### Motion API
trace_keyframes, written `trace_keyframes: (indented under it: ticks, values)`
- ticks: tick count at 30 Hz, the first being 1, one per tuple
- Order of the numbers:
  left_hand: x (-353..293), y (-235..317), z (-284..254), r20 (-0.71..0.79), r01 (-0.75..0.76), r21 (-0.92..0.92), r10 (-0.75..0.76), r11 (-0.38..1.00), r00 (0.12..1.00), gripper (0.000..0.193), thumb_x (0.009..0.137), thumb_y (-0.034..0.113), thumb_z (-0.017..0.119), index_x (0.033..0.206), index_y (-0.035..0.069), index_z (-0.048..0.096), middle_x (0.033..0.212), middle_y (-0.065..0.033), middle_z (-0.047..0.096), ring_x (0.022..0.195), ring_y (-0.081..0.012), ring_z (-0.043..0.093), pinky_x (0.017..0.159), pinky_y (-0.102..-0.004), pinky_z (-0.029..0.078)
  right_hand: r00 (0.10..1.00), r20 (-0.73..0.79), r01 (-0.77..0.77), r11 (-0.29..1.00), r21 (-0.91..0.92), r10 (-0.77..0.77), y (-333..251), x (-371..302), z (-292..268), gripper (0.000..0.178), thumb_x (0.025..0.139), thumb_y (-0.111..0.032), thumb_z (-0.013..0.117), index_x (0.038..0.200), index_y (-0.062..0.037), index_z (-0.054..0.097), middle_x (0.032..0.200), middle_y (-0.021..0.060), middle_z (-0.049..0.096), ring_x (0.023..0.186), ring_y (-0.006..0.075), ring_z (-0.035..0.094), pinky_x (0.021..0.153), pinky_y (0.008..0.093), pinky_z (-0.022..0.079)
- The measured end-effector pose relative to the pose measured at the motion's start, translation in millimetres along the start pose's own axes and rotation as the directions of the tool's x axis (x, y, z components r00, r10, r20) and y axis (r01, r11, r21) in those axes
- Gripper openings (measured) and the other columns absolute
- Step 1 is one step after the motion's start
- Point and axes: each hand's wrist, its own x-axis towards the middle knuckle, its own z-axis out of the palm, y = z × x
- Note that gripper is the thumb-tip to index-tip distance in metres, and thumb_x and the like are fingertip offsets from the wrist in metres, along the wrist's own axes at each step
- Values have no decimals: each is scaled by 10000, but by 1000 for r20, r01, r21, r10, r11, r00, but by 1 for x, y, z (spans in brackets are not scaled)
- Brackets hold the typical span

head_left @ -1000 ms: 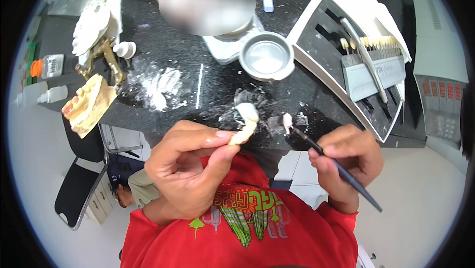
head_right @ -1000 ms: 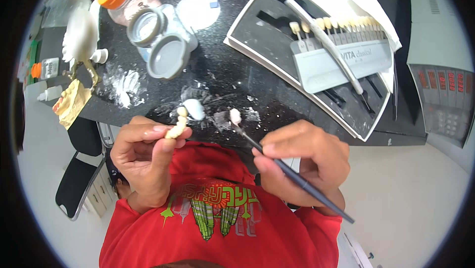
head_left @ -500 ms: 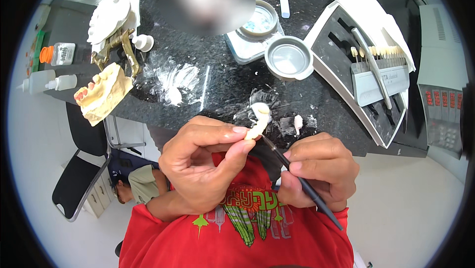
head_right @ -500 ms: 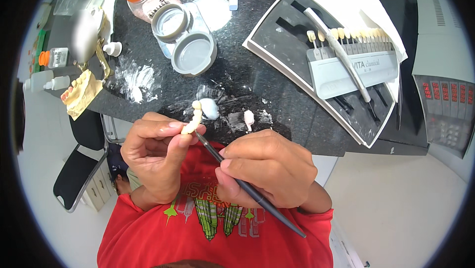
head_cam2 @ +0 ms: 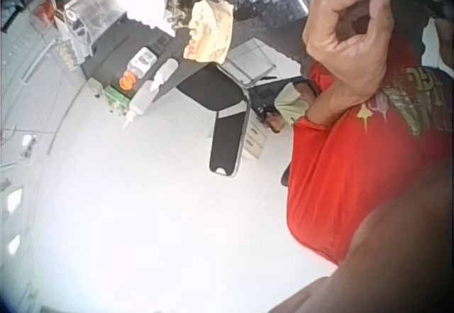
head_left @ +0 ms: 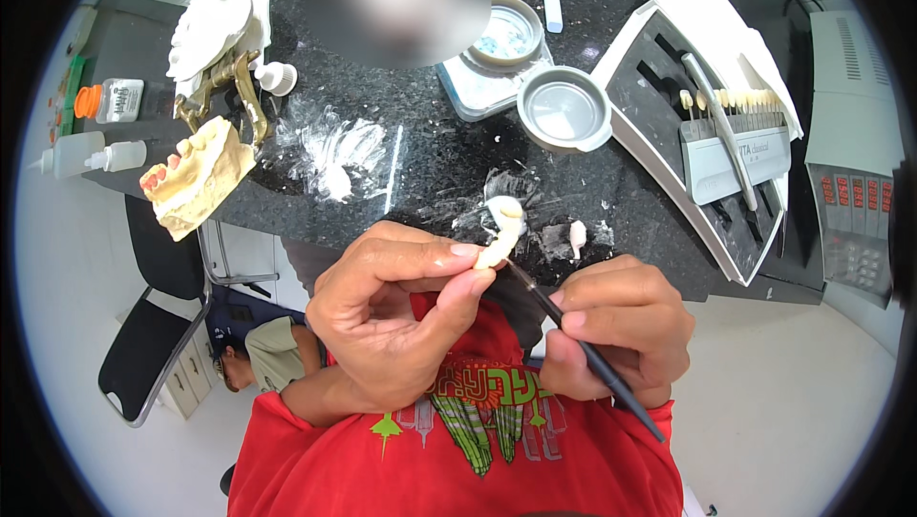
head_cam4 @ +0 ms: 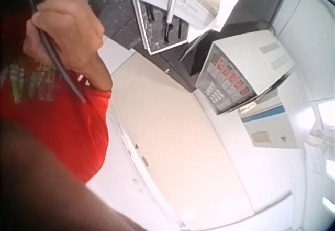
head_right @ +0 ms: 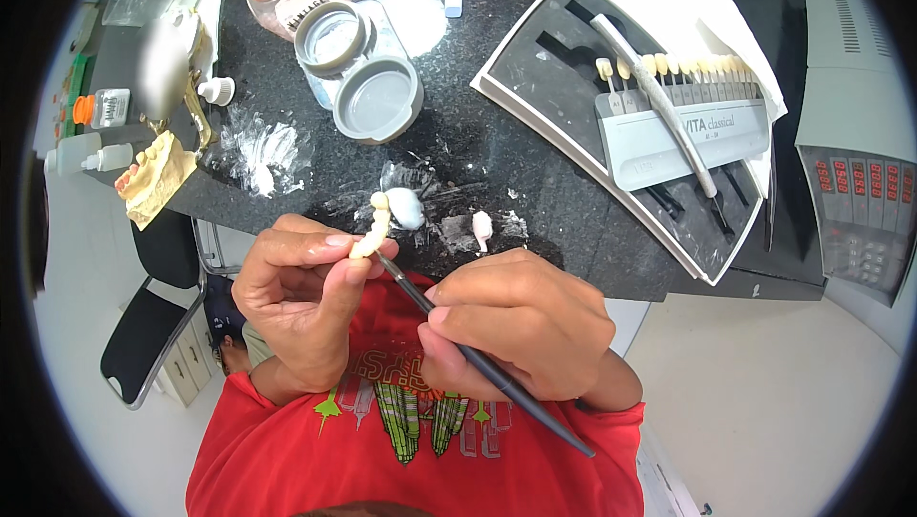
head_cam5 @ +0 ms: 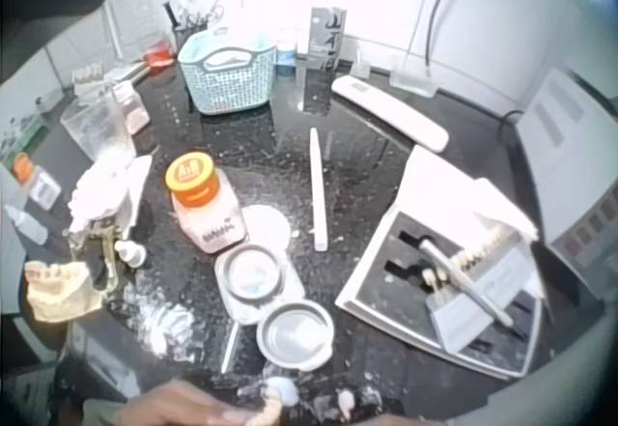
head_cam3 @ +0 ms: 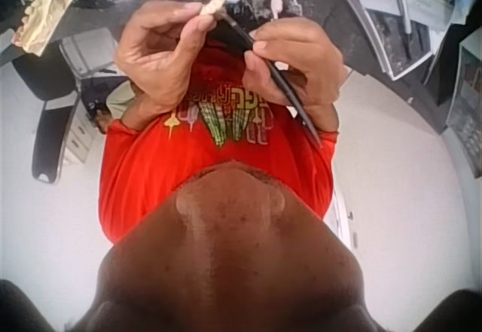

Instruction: The person applies layers of porcelain paste to a dental bridge using a small brush, occasionally using a carving tool to shape the material and a paper towel to wipe the brush.

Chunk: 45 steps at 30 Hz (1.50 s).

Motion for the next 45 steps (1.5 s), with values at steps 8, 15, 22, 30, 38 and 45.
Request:
trace_keyframes:
  ticks: [8, 15, 22, 30, 38, 45]
  values:
    - [0, 0, 1, -9, 2, -12, -2, 1000, 1000, 241, 735, -169, 722, 933, -51, 650, 917, -169, 655, 815, -180, 697, 687, -236, 587, 1000, 4, -5, 1000, -15, 5, 0, 1, 1, 267, 627, 36, 763, 862, -8, 645, 750, 107, 652, 605, 199, 652, 515, 269, 537]
    - [2, 2, -3, 83, -18, 97, 10, 995, 997, 199, 809, -128, 673, 957, -17, 600, 932, -142, 612, 849, -240, 703, 716, -280, 609, 1000, 10, 15, 1000, -19, -15, 0, 2, 1, 277, 627, 37, 765, 876, -1, 650, 749, 105, 653, 605, 207, 657, 511, 266, 534]
    - [3, 4, -7, 159, -34, 176, 6, 984, 987, 177, 852, -97, 651, 975, 2, 572, 943, -133, 595, 850, -258, 703, 759, -317, 616, 941, -170, -296, 955, 5, 293, -12, -12, -29, 216, 706, 25, 762, 869, 9, 623, 807, 128, 663, 654, 170, 656, 587, 262, 530]
    - [4, 6, -7, 147, -8, 152, -15, 988, 989, 139, 880, -62, 640, 978, -1, 562, 938, -134, 595, 846, -247, 703, 738, -283, 611, 880, -17, -475, 877, -77, 475, -12, -2, -48, 154, 740, 72, 709, 847, 22, 609, 779, 127, 672, 632, 105, 626, 563, 221, 502]
    - [3, 4, -6, 138, -26, 168, 2, 985, 990, 144, 873, -79, 637, 974, -5, 567, 931, -131, 593, 837, -248, 706, 739, -279, 610, 910, 6, -410, 905, -113, 414, -7, -1, -48, 151, 726, 61, 718, 829, 19, 617, 771, 131, 674, 631, 116, 638, 559, 226, 504]
    - [3, 4, -4, 115, -11, 135, -5, 991, 993, 175, 852, -115, 639, 968, -3, 573, 930, -125, 596, 833, -254, 706, 755, -301, 608, 961, -1, -274, 959, 69, 275, -9, -9, -40, 268, 700, 66, 752, 929, 0, 629, 836, 150, 673, 667, 171, 662, 573, 250, 515]
